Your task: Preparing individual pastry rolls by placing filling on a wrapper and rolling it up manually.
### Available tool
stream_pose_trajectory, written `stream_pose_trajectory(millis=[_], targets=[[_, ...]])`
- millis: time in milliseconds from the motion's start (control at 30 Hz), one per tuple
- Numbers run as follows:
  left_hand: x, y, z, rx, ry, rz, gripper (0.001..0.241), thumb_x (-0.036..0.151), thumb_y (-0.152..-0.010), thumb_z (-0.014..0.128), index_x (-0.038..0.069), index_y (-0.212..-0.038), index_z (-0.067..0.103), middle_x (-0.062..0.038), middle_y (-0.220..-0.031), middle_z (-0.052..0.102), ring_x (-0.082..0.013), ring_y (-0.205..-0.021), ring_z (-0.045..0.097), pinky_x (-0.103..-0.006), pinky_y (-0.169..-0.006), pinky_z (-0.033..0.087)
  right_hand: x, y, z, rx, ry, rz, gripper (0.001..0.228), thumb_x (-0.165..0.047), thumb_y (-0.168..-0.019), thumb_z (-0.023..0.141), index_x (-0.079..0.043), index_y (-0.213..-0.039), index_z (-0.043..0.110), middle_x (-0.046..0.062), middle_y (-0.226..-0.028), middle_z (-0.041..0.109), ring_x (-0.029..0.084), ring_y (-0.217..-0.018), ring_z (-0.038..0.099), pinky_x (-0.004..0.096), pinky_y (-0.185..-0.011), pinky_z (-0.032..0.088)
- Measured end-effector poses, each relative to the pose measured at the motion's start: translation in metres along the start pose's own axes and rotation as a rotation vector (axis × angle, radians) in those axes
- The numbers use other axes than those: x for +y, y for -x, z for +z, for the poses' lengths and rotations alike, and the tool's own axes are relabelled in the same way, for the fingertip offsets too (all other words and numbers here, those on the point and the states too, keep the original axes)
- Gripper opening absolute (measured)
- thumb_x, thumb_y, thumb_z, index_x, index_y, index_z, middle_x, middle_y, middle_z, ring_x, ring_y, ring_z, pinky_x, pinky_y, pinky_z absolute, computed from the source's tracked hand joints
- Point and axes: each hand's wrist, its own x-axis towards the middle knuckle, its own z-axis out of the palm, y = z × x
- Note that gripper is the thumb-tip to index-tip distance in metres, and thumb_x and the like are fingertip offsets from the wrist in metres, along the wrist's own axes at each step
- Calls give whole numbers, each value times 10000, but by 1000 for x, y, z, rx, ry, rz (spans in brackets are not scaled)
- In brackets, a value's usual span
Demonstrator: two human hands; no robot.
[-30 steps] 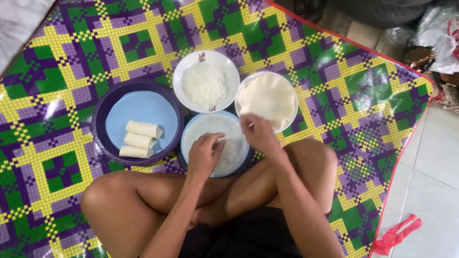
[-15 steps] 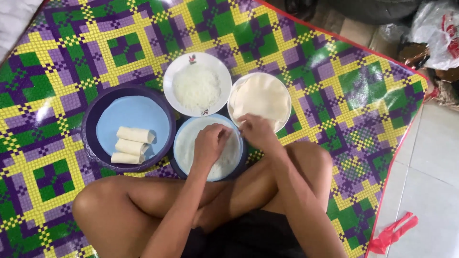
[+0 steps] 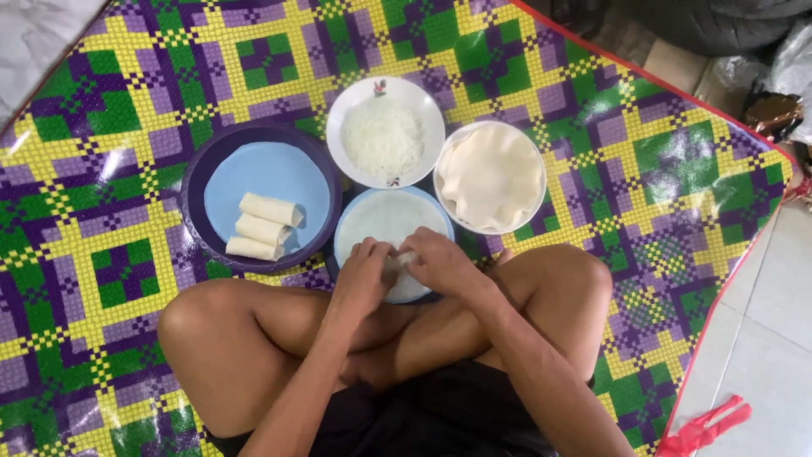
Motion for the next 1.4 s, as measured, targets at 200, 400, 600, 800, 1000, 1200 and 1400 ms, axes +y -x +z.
stream_pose_trajectory(millis=[200, 400, 600, 800, 1000, 1200, 1400], targets=[[7, 14, -12, -10, -56, 9, 632, 278, -887, 799, 161, -1442, 519, -128, -1221, 548, -374, -1193, 580, -514, -963, 535, 2, 2, 0, -253, 180, 174, 786, -267, -804, 805, -321, -1500, 444, 51, -1349, 412, 396, -1254, 522, 553, -924, 612], [-4, 4, 5, 149, -185, 89, 377, 227, -940, 716, 171, -1295, 600, -78, -1104, 558, -333, -1104, 597, -535, -911, 524, 8, 4, 9, 17, 291, -48, 268, -182, -923, 628, -170, -1189, 598, 33, -979, 530, 303, -947, 665, 401, -786, 585], [-10, 14, 3, 160, -73, 88, 442, 409, -940, 727, 195, -1297, 578, -70, -1117, 537, -347, -1093, 604, -525, -863, 540, 11, 24, -8, 24, 201, -22, 445, -241, -881, 757, -174, -1278, 568, 44, -979, 605, 281, -982, 698, 391, -805, 594], [-11, 0, 4, 100, -193, 53, 376, 390, -924, 746, 191, -1235, 672, -30, -1064, 539, -307, -1084, 599, -511, -900, 515, 19, -3, 11, -105, 251, 56, 374, -329, -895, 711, -212, -1243, 641, 61, -1079, 588, 333, -1052, 653, 491, -845, 593], [-16, 12, 3, 143, -113, 41, 437, 456, -931, 725, 203, -1275, 630, -54, -1081, 537, -329, -1090, 592, -533, -897, 509, -6, 20, -15, -44, 294, 18, 330, -225, -865, 748, -190, -1169, 626, 38, -1028, 603, 273, -1047, 674, 408, -884, 581], [-7, 3, 1, 167, -136, 19, 487, 413, -939, 726, 140, -1335, 645, -68, -1156, 533, -321, -1119, 598, -493, -910, 525, -5, 10, -9, -7, 144, 0, 479, -245, -883, 695, -213, -1351, 595, 77, -1144, 582, 315, -1081, 664, 447, -921, 582], [-8, 4, 2, 147, -116, 65, 250, 331, -997, 661, 217, -1212, 716, 1, -1020, 556, -267, -1053, 613, -471, -866, 534, 6, 6, -1, -8, 204, 41, 274, -205, -910, 649, -153, -1177, 689, 48, -965, 607, 292, -913, 699, 411, -755, 599]])
